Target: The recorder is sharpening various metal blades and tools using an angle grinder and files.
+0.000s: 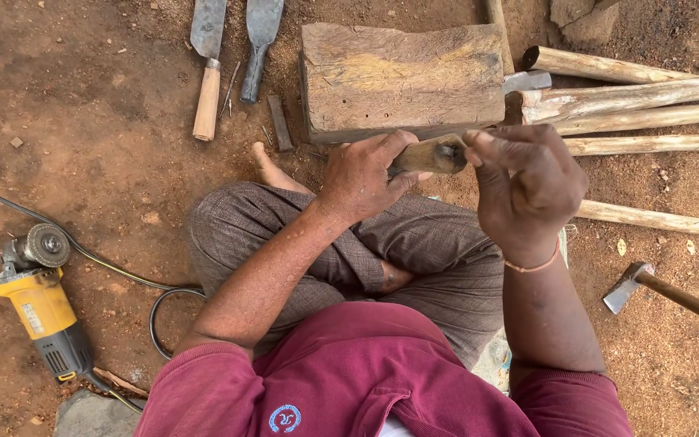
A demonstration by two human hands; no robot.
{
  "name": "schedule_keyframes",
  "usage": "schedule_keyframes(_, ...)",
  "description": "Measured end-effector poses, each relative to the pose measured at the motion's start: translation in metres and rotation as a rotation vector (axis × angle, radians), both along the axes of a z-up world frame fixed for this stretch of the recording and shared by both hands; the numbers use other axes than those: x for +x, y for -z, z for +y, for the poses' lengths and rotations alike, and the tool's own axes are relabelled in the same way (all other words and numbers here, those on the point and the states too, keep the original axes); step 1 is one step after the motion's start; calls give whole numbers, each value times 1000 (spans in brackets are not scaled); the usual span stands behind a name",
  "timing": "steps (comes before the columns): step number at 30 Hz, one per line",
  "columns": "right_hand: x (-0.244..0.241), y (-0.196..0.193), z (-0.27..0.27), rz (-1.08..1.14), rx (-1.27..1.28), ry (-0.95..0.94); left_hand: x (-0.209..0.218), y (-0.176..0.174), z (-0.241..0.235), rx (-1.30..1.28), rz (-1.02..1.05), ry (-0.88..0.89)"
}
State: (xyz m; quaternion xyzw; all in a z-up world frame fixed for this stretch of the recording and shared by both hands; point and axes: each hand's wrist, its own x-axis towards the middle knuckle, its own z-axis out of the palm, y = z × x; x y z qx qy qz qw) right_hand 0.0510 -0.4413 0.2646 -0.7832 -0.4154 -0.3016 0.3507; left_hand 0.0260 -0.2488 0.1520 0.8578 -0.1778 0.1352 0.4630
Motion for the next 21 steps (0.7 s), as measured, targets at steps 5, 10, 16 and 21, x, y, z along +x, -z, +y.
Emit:
schedule_keyframes(5,-9,-16,13,5,-124,132,17,-3,0,110,147,-7)
schedule_keyframes(10,16,-5,12,156,95,9,39,5,-11,57,-62,-66)
schedule_keyframes(16,8,-20,37,175,61,36,40,-39,-23,-612,-258,172)
schedule_keyframes(21,25,6,35,-29,58,30,73,-14,-34,-619,-544,72)
